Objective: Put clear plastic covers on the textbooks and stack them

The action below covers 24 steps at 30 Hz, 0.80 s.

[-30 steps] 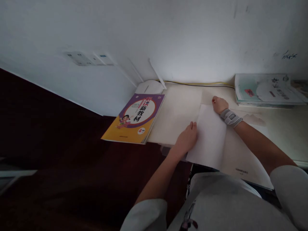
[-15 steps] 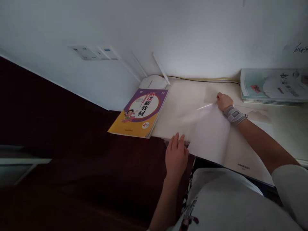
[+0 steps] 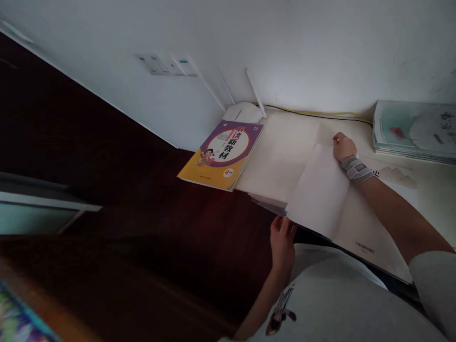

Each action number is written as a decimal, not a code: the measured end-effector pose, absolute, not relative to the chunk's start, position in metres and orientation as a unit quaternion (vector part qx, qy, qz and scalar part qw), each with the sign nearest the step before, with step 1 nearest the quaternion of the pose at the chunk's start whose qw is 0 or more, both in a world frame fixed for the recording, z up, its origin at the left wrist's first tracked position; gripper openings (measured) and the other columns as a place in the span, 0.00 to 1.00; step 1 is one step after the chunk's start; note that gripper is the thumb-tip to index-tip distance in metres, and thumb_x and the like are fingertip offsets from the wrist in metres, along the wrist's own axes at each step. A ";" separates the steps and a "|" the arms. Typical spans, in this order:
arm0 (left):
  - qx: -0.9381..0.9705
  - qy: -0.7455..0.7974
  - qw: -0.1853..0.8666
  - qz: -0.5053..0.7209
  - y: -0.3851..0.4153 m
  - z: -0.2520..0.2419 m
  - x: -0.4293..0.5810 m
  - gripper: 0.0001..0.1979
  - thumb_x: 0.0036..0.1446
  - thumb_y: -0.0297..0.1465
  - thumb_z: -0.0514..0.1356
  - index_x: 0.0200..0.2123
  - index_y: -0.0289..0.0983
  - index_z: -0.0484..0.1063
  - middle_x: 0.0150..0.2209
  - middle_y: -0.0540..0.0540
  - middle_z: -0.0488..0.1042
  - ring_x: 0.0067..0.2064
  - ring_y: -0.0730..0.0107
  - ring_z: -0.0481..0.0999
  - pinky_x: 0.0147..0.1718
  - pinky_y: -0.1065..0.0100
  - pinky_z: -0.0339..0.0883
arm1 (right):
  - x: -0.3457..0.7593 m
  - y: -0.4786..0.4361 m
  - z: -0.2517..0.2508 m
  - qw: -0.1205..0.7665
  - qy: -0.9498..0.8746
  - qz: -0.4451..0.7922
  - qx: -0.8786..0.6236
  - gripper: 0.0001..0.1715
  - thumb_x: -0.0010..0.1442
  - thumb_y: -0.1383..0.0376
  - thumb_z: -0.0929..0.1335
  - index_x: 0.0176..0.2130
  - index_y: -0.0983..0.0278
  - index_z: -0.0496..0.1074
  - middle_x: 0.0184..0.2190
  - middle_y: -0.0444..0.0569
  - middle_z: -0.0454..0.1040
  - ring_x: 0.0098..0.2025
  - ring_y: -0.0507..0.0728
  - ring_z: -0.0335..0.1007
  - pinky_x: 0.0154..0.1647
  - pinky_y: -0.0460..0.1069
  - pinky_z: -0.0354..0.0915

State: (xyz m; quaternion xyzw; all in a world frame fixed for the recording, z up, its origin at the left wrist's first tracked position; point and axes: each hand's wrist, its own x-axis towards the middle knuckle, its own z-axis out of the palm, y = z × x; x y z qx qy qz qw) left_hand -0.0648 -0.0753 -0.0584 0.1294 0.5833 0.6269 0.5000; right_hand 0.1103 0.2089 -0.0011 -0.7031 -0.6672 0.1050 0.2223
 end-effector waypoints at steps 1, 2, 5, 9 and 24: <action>0.110 0.557 0.534 0.627 -0.074 -0.056 -0.061 0.20 0.55 0.41 0.62 0.47 0.39 0.63 0.48 0.42 0.68 0.47 0.67 0.72 0.44 0.65 0.69 | 0.109 0.209 -0.002 0.223 -0.670 0.103 -0.700 0.19 0.61 0.67 0.58 0.46 0.64 0.73 0.41 0.58 0.76 0.40 0.62 0.70 0.40 0.54 0.63; 0.097 0.536 0.552 0.632 -0.072 -0.053 -0.059 0.20 0.52 0.39 0.64 0.45 0.38 0.65 0.47 0.43 0.69 0.44 0.68 0.73 0.42 0.66 0.69 | 0.109 0.210 -0.002 0.223 -0.671 0.100 -0.700 0.19 0.61 0.67 0.58 0.46 0.64 0.73 0.41 0.58 0.76 0.40 0.62 0.70 0.40 0.54 0.63; 0.071 0.498 0.569 0.651 -0.062 -0.045 -0.055 0.18 0.46 0.34 0.69 0.39 0.36 0.68 0.40 0.46 0.73 0.39 0.71 0.74 0.40 0.68 0.69 | 0.108 0.209 -0.002 0.213 -0.674 0.098 -0.701 0.19 0.60 0.67 0.59 0.46 0.64 0.73 0.41 0.58 0.76 0.40 0.61 0.70 0.39 0.53 0.63; 0.012 0.492 0.550 0.675 -0.049 -0.045 -0.053 0.14 0.46 0.34 0.68 0.34 0.35 0.69 0.35 0.46 0.74 0.35 0.73 0.74 0.38 0.69 0.69 | 0.110 0.205 0.001 0.206 -0.676 0.099 -0.701 0.18 0.61 0.65 0.59 0.45 0.64 0.73 0.41 0.57 0.77 0.40 0.61 0.70 0.39 0.53 0.63; 0.078 0.539 0.379 0.748 -0.018 -0.043 -0.060 0.15 0.52 0.40 0.63 0.40 0.39 0.68 0.35 0.52 0.70 0.32 0.78 0.68 0.36 0.73 0.64 | 0.142 0.211 0.007 0.217 -0.724 0.184 -0.629 0.16 0.57 0.58 0.64 0.36 0.67 0.74 0.36 0.56 0.76 0.36 0.58 0.68 0.39 0.52 0.63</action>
